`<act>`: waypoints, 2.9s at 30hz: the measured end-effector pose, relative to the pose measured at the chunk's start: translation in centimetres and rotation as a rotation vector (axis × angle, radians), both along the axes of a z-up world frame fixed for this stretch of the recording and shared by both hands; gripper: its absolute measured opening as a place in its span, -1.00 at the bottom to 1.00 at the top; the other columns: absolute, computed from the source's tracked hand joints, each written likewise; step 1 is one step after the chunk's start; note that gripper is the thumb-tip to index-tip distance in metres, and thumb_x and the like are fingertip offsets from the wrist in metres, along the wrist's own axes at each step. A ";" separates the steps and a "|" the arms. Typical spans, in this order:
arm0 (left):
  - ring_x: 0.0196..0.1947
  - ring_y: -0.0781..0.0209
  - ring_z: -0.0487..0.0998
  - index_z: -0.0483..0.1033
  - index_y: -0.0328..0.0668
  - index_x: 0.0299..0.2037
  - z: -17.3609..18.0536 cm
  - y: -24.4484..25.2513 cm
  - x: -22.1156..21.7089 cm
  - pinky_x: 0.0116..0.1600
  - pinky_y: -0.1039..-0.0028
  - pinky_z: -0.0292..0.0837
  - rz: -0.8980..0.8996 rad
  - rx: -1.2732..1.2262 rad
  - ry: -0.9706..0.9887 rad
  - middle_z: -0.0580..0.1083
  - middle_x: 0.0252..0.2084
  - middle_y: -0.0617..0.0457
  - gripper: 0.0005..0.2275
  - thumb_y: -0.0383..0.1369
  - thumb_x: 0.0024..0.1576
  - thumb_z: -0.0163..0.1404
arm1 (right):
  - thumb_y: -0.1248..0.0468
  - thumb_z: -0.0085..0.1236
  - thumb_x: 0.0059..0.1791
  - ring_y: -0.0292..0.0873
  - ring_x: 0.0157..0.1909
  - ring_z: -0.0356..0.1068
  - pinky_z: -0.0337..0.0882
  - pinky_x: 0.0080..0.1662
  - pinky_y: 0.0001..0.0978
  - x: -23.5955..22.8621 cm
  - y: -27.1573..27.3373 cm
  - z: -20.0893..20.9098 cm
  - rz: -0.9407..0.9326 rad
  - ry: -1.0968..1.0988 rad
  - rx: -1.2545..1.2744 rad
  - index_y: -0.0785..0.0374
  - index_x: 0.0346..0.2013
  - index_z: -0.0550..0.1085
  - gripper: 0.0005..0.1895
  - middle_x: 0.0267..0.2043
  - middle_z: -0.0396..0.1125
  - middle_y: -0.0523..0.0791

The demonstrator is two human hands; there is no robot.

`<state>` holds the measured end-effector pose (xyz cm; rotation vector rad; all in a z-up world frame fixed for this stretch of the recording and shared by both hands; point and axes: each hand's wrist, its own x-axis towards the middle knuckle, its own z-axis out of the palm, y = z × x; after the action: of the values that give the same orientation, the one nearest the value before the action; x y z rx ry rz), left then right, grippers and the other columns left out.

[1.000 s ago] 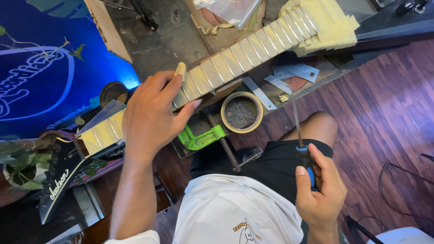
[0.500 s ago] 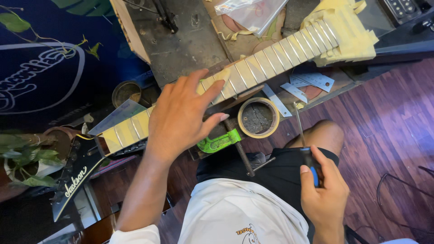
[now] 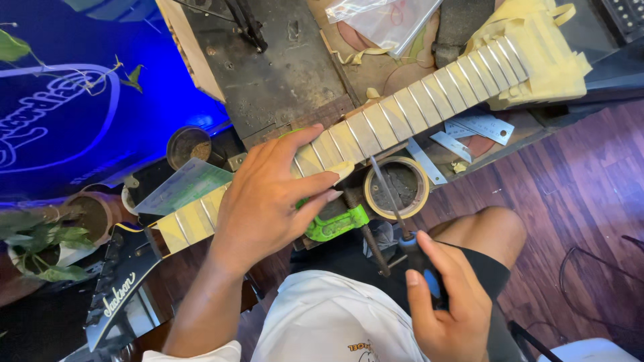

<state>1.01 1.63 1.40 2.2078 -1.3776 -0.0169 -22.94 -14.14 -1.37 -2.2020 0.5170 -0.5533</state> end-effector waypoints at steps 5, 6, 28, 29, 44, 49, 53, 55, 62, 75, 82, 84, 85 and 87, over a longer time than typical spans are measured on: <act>0.06 -0.29 0.51 0.71 0.09 -0.10 -0.3 -0.7 -0.1 -0.01 0.01 0.38 0.012 0.043 -0.088 0.42 0.32 -0.26 -0.92 -0.27 0.25 0.25 | 0.42 0.11 0.08 -0.02 0.07 0.53 0.51 0.14 -0.30 1.3 0.5 -0.5 0.101 0.029 -0.169 0.42 0.23 0.46 -0.60 0.11 0.47 0.06; 0.05 -0.28 0.50 0.69 0.12 -0.11 -0.2 -0.6 -0.3 -0.02 0.01 0.38 0.023 0.067 -0.110 0.41 0.32 -0.24 -0.92 -0.28 0.23 0.26 | 0.40 0.15 0.08 -0.09 0.10 0.54 0.52 0.10 -0.35 1.1 0.8 -0.5 0.084 0.087 -0.217 0.32 0.26 0.47 -0.57 0.14 0.46 -0.01; -0.04 -0.19 0.45 0.68 0.33 0.03 -0.6 -1.2 -0.4 -0.03 0.05 0.37 0.046 0.211 -0.260 0.40 0.24 -0.14 -0.73 -0.33 0.14 0.23 | 0.44 0.09 0.10 -0.08 0.00 0.49 0.50 0.01 -0.38 2.8 -0.6 0.4 0.148 0.033 -0.235 0.40 0.28 0.46 -0.57 0.03 0.42 0.04; -0.03 -0.21 0.45 0.68 0.26 -0.01 -0.7 -1.1 -0.5 -0.04 0.04 0.37 0.045 0.174 -0.231 0.41 0.24 -0.16 -0.76 -0.37 0.15 0.22 | 0.44 0.09 0.10 -0.07 0.00 0.49 0.54 -0.09 -0.32 3.7 -0.5 0.7 0.164 0.061 -0.214 0.36 0.33 0.43 -0.54 0.06 0.38 0.03; -0.09 -0.21 0.44 0.66 0.25 -0.07 -0.9 -1.5 -0.9 -0.13 0.04 0.37 0.084 0.160 -0.271 0.40 0.25 -0.16 -0.77 -0.44 0.16 0.21 | 0.37 0.10 -0.10 -0.10 -0.44 0.46 0.30 -0.65 -0.20 3.3 0.5 0.1 0.098 0.272 -0.655 0.01 0.37 0.43 -0.31 0.16 0.32 -0.03; -0.11 -0.19 0.44 0.65 0.23 -0.06 -0.9 -1.5 -0.6 -0.14 0.06 0.37 0.090 0.138 -0.300 0.40 0.23 -0.12 -0.74 -0.43 0.10 0.24 | 0.28 0.04 -0.04 0.04 -0.44 0.50 0.38 -0.67 -0.06 3.7 0.3 1.5 0.150 0.345 -0.599 0.01 0.44 0.35 -0.31 0.17 0.28 -0.01; -0.09 -0.19 0.44 0.67 0.26 0.00 -1.2 -1.4 -0.5 -0.11 0.05 0.35 0.084 0.168 -0.287 0.40 0.25 -0.14 -0.70 -0.42 0.09 0.18 | 0.29 0.12 -0.09 -0.12 -0.50 0.46 0.28 -0.69 -0.19 1.8 0.3 0.4 0.103 0.338 -0.691 -0.01 0.40 0.40 -0.29 0.18 0.34 -0.06; -0.10 -0.19 0.43 0.68 0.27 0.00 -1.1 -1.2 -0.7 -0.12 0.04 0.35 0.070 0.174 -0.278 0.40 0.25 -0.13 -0.67 -0.45 0.08 0.17 | 0.31 0.10 -0.09 -0.12 -0.48 0.47 0.29 -0.70 -0.17 4.4 0.7 1.4 0.095 0.340 -0.664 0.01 0.40 0.39 -0.29 0.17 0.33 -0.06; -0.09 -0.20 0.46 0.64 0.21 0.00 -0.9 -1.2 -0.5 -0.12 0.05 0.35 0.079 0.120 -0.263 0.42 0.23 -0.12 -0.76 -0.36 0.15 0.18 | 0.28 0.08 -0.07 0.07 -0.41 0.50 0.37 -0.67 0.03 4.7 0.5 2.2 0.142 0.425 -0.539 0.02 0.44 0.32 -0.27 0.18 0.26 -0.03; -0.04 -0.19 0.51 0.66 0.10 -0.03 -1.1 -1.0 -0.5 -0.13 0.07 0.39 0.087 0.053 -0.244 0.46 0.24 -0.16 -0.88 -0.30 0.26 0.22 | 0.39 0.02 0.11 0.02 0.03 0.46 0.54 -0.21 -0.13 6.4 -0.7 3.4 0.149 0.091 -0.251 0.32 0.42 0.36 -0.46 0.10 0.33 0.02; -0.01 -0.24 0.56 0.67 0.03 -0.13 -1.6 -0.7 -0.5 -0.09 0.06 0.43 0.076 -0.016 -0.211 0.51 0.26 -0.19 -0.92 -0.34 0.26 0.30 | 0.45 0.08 0.08 -0.07 0.06 0.49 0.51 -0.05 -0.35 1.5 -0.4 1.6 0.104 0.027 -0.242 0.36 0.30 0.43 -0.55 0.07 0.45 0.01; 0.03 -0.27 0.55 0.70 0.11 -0.12 -1.5 -0.8 -0.5 -0.06 0.03 0.43 0.072 0.007 -0.222 0.49 0.27 -0.21 -0.94 -0.35 0.26 0.28 | 0.41 0.07 0.09 -0.11 0.05 0.50 0.52 -0.09 -0.39 1.5 -0.3 1.4 0.148 0.046 -0.246 0.32 0.29 0.44 -0.56 0.09 0.43 -0.02; 0.03 -0.27 0.55 0.70 0.11 -0.12 -1.5 -0.9 -0.6 -0.06 0.03 0.43 0.069 0.011 -0.224 0.49 0.27 -0.21 -0.94 -0.35 0.26 0.28 | 0.41 0.07 0.09 -0.11 0.05 0.50 0.52 -0.09 -0.39 1.5 -0.2 1.0 0.145 0.044 -0.242 0.32 0.29 0.44 -0.56 0.09 0.43 -0.02; 0.02 -0.24 0.53 0.69 0.16 -0.10 -1.4 -0.9 -0.7 -0.04 0.02 0.42 0.084 0.061 -0.239 0.46 0.28 -0.17 -0.89 -0.38 0.24 0.26 | 0.35 0.10 0.08 -0.19 -0.06 0.52 0.48 -0.40 -0.34 1.6 -0.1 0.3 0.121 0.126 -0.298 0.19 0.35 0.43 -0.50 0.13 0.40 -0.11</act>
<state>0.27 0.69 0.00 2.3783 -1.4233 0.2453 -21.37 -14.20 -1.10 -2.5451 0.3815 -0.4516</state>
